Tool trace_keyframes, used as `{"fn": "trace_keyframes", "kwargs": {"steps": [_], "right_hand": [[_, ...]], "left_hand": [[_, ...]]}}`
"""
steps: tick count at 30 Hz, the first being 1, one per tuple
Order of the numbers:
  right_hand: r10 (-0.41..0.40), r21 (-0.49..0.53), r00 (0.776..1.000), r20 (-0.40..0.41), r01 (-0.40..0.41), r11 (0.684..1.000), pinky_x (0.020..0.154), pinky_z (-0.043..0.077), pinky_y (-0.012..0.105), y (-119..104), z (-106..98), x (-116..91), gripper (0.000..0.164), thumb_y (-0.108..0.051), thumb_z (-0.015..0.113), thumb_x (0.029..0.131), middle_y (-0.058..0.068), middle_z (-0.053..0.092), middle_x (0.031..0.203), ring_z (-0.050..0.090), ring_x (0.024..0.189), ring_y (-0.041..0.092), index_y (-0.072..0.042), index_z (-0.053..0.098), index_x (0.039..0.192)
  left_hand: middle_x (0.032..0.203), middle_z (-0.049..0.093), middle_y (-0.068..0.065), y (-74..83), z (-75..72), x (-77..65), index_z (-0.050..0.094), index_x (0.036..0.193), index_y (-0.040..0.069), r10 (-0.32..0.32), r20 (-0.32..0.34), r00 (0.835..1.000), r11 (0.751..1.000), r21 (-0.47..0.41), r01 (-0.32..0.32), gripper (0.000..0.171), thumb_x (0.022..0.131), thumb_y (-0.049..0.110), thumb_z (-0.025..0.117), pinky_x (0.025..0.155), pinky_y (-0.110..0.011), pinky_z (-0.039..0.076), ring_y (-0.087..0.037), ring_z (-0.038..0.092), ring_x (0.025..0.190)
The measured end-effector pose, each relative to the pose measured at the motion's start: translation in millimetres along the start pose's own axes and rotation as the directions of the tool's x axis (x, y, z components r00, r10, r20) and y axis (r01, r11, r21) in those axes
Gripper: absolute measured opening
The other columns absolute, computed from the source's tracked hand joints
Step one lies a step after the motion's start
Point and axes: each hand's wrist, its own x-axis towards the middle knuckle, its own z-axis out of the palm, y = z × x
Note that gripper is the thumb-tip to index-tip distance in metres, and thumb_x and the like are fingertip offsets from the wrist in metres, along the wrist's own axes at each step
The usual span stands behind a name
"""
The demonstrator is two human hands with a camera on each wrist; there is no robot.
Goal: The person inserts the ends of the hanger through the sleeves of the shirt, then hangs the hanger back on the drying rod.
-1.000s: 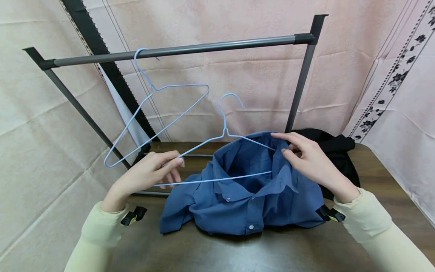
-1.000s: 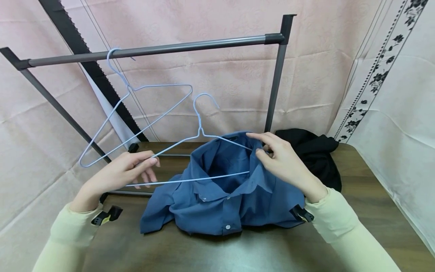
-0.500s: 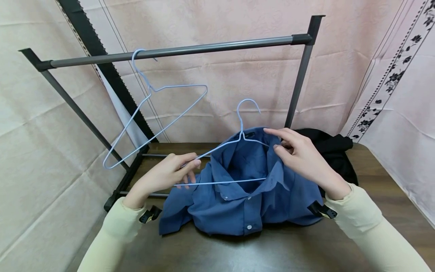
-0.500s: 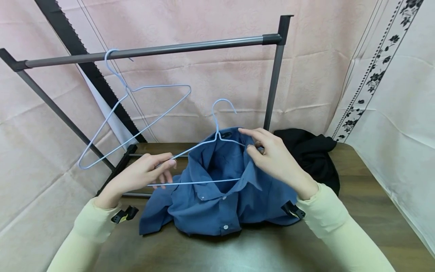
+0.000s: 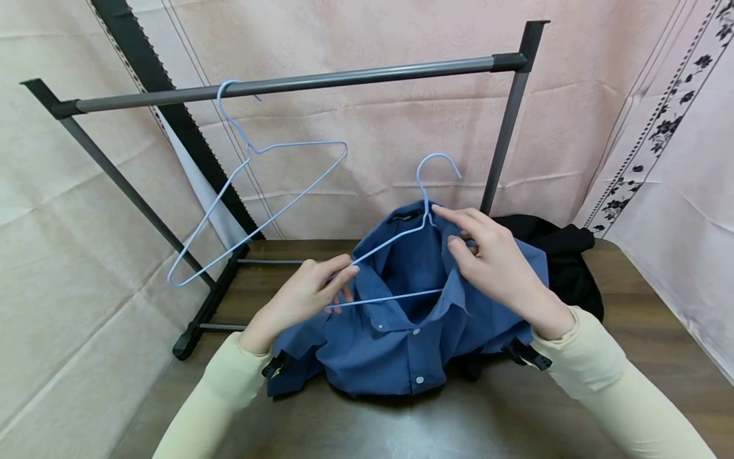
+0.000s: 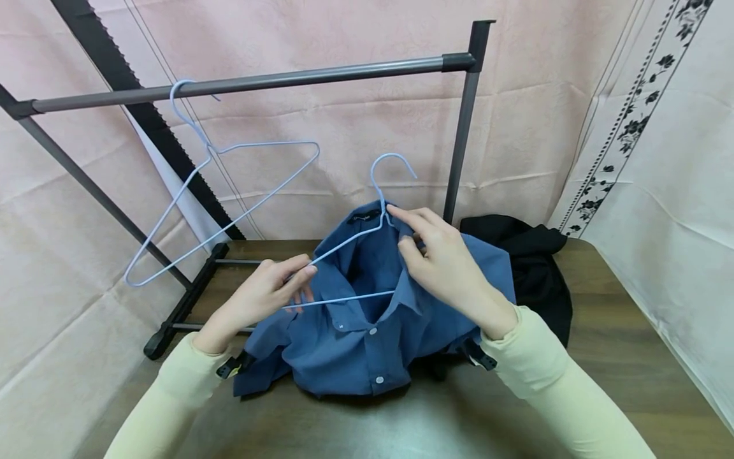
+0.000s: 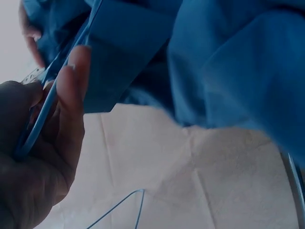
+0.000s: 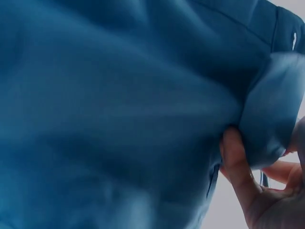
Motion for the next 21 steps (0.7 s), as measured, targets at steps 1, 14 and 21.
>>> {"fn": "trace_keyframes", "kwargs": {"steps": [1, 14, 21], "right_hand": [[-0.004, 0.007, 1.000, -0.011, 0.004, 1.000, 0.062, 0.044, 0.024, -1, 1, 0, 0.047, 0.001, 0.051, 0.099, 0.006, 0.063, 0.116, 0.054, 0.075, 0.013, -0.012, 0.056, 0.144], [-0.034, 0.020, 0.997, -0.065, 0.035, 0.999, 0.069, 0.052, 0.020, -13, -4, -3, 0.046, -0.015, 0.049, 0.107, 0.006, 0.060, 0.138, 0.065, 0.082, 0.013, -0.019, 0.045, 0.153], [-0.101, -0.076, 0.976, -0.192, 0.087, 0.993, 0.066, 0.046, 0.012, -4, -20, -6, 0.038, -0.004, 0.062, 0.099, 0.004, 0.071, 0.113, 0.062, 0.076, 0.004, -0.012, 0.064, 0.136]], "left_hand": [[0.073, 0.069, 0.005, -0.5, 1.8, 0.9, 0.059, 0.095, 0.010, 0.014, -0.020, 1.000, 1.000, 0.002, -0.014, 0.025, 0.110, 0.025, 0.046, 0.047, -0.030, 0.054, -0.009, 0.064, 0.055], [0.072, 0.072, -0.002, -13.0, 19.7, 3.5, 0.062, 0.091, 0.006, 0.064, -0.158, 0.985, 0.986, -0.143, -0.087, 0.021, 0.108, 0.010, 0.049, 0.044, -0.033, 0.053, -0.011, 0.066, 0.053], [0.072, 0.072, -0.002, -19.2, 25.8, 2.8, 0.059, 0.088, 0.009, 0.108, -0.177, 0.978, 0.981, -0.142, -0.134, 0.021, 0.107, 0.007, 0.049, 0.045, -0.031, 0.053, -0.009, 0.065, 0.053]]}}
